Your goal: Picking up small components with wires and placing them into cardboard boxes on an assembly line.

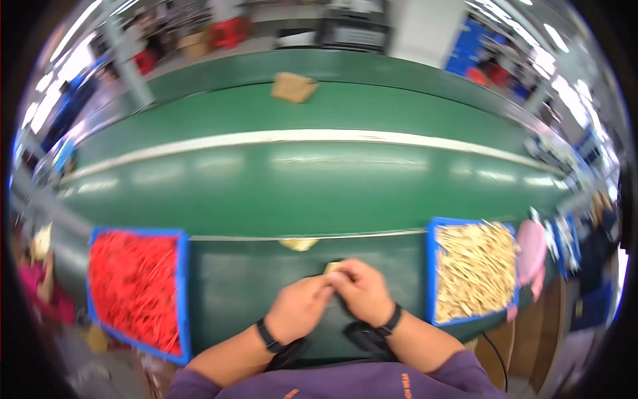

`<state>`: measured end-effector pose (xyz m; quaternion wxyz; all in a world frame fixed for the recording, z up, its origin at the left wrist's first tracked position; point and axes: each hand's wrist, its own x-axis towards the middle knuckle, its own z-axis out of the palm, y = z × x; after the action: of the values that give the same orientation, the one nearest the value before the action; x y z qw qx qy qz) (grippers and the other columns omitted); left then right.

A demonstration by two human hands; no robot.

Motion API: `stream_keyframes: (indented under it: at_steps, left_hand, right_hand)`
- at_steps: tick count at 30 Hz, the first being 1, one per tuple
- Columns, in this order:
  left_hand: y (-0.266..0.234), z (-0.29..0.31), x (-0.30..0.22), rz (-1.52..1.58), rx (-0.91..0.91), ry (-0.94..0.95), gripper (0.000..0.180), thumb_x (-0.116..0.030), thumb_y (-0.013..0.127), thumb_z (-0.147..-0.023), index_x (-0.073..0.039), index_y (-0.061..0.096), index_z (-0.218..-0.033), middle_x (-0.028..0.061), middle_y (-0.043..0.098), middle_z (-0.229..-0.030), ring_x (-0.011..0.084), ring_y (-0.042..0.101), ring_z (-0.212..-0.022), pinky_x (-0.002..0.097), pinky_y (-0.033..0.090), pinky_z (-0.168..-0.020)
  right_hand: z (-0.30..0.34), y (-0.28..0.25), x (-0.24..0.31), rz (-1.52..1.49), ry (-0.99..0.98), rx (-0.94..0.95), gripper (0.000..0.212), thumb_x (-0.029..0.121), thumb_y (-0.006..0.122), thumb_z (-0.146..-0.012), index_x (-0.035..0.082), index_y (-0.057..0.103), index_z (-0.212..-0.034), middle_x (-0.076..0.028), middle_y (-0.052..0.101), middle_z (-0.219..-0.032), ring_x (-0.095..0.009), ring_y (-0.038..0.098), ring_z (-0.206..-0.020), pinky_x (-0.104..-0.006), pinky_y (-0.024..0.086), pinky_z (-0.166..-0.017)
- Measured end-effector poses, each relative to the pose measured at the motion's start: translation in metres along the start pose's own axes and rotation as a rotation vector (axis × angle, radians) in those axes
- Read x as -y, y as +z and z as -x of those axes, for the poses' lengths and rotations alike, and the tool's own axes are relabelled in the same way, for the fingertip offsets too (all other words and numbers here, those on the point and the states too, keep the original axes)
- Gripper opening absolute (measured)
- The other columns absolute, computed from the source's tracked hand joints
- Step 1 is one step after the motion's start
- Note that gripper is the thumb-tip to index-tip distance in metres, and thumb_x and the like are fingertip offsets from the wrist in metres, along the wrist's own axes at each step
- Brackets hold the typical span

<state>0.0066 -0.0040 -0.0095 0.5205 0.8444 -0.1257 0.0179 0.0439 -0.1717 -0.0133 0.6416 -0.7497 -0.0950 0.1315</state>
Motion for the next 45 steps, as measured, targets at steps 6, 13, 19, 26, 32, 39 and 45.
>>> stream_keyframes:
  at_steps: [6, 13, 19, 26, 32, 39, 45]
  left_hand:
    - [-0.003, 0.003, -0.011, 0.154, 0.049, -0.281, 0.017, -0.013, 0.054, -0.098, -0.001, 0.066, -0.102, 0.0072, 0.064, -0.074, 0.0163, 0.061, -0.062, 0.0286, 0.049, -0.06]
    - [0.001, 0.0, -0.012, 0.264, 0.105, -0.236, 0.021, -0.015, 0.049, -0.102, 0.0, 0.063, -0.099, 0.0012, 0.059, -0.073, 0.0065, 0.051, -0.057, 0.0206, 0.041, -0.052]
    - [-0.008, -0.003, -0.04, 0.22, 0.099, -0.31, 0.025, -0.021, 0.052, -0.103, 0.001, 0.061, -0.096, 0.0017, 0.058, -0.076, 0.0094, 0.052, -0.066, 0.0241, 0.043, -0.062]
    - [-0.007, -0.005, -0.039, 0.236, 0.113, -0.293, 0.026, -0.022, 0.051, -0.104, 0.001, 0.061, -0.096, 0.002, 0.058, -0.077, 0.0099, 0.052, -0.066, 0.0241, 0.043, -0.063]
    - [-0.007, -0.002, -0.039, 0.249, 0.12, -0.27, 0.027, -0.023, 0.052, -0.104, 0.002, 0.061, -0.098, 0.002, 0.058, -0.077, 0.0096, 0.052, -0.066, 0.0239, 0.043, -0.063]
    - [-0.005, -0.001, -0.037, 0.236, 0.108, -0.263, 0.026, -0.022, 0.051, -0.104, 0.002, 0.062, -0.101, 0.0014, 0.059, -0.078, 0.0089, 0.052, -0.067, 0.0236, 0.043, -0.063]
    - [-0.005, -0.001, -0.031, 0.232, 0.109, -0.286, 0.025, -0.02, 0.05, -0.104, 0.001, 0.063, -0.103, 0.0011, 0.059, -0.078, 0.0087, 0.052, -0.067, 0.0233, 0.043, -0.064]
  right_hand:
    - [0.0, 0.006, 0.0, -0.091, -0.151, -0.028, 0.018, 0.018, 0.063, -0.095, 0.001, 0.063, -0.093, -0.006, 0.063, -0.077, -0.013, 0.061, -0.066, -0.0289, 0.051, -0.06]
    - [0.005, 0.0, -0.003, -0.217, -0.196, -0.079, 0.017, 0.014, 0.061, -0.096, 0.001, 0.056, -0.088, -0.006, 0.06, -0.074, -0.01, 0.059, -0.059, -0.0275, 0.048, -0.055]
    - [0.005, -0.004, 0.008, -0.278, -0.073, 0.03, 0.016, 0.015, 0.061, -0.096, 0.001, 0.056, -0.092, -0.007, 0.061, -0.079, -0.011, 0.059, -0.065, -0.0282, 0.049, -0.06]
    - [0.006, -0.005, 0.008, -0.24, -0.101, 0.022, 0.014, 0.013, 0.06, -0.097, 0.0, 0.056, -0.092, -0.006, 0.061, -0.079, -0.01, 0.058, -0.062, -0.0274, 0.049, -0.059]
    - [0.008, -0.002, 0.011, -0.307, -0.097, 0.019, 0.016, 0.013, 0.058, -0.098, 0.001, 0.054, -0.088, -0.006, 0.061, -0.074, -0.011, 0.058, -0.056, -0.0279, 0.048, -0.054]
    - [0.007, -0.001, 0.007, -0.374, -0.058, 0.066, 0.015, 0.012, 0.057, -0.099, 0.001, 0.054, -0.09, -0.005, 0.061, -0.073, -0.009, 0.058, -0.056, -0.0262, 0.048, -0.052]
    - [0.007, -0.002, 0.01, -0.352, -0.036, 0.085, 0.015, 0.013, 0.056, -0.1, 0.001, 0.053, -0.09, -0.004, 0.061, -0.072, -0.009, 0.057, -0.056, -0.0261, 0.047, -0.052]
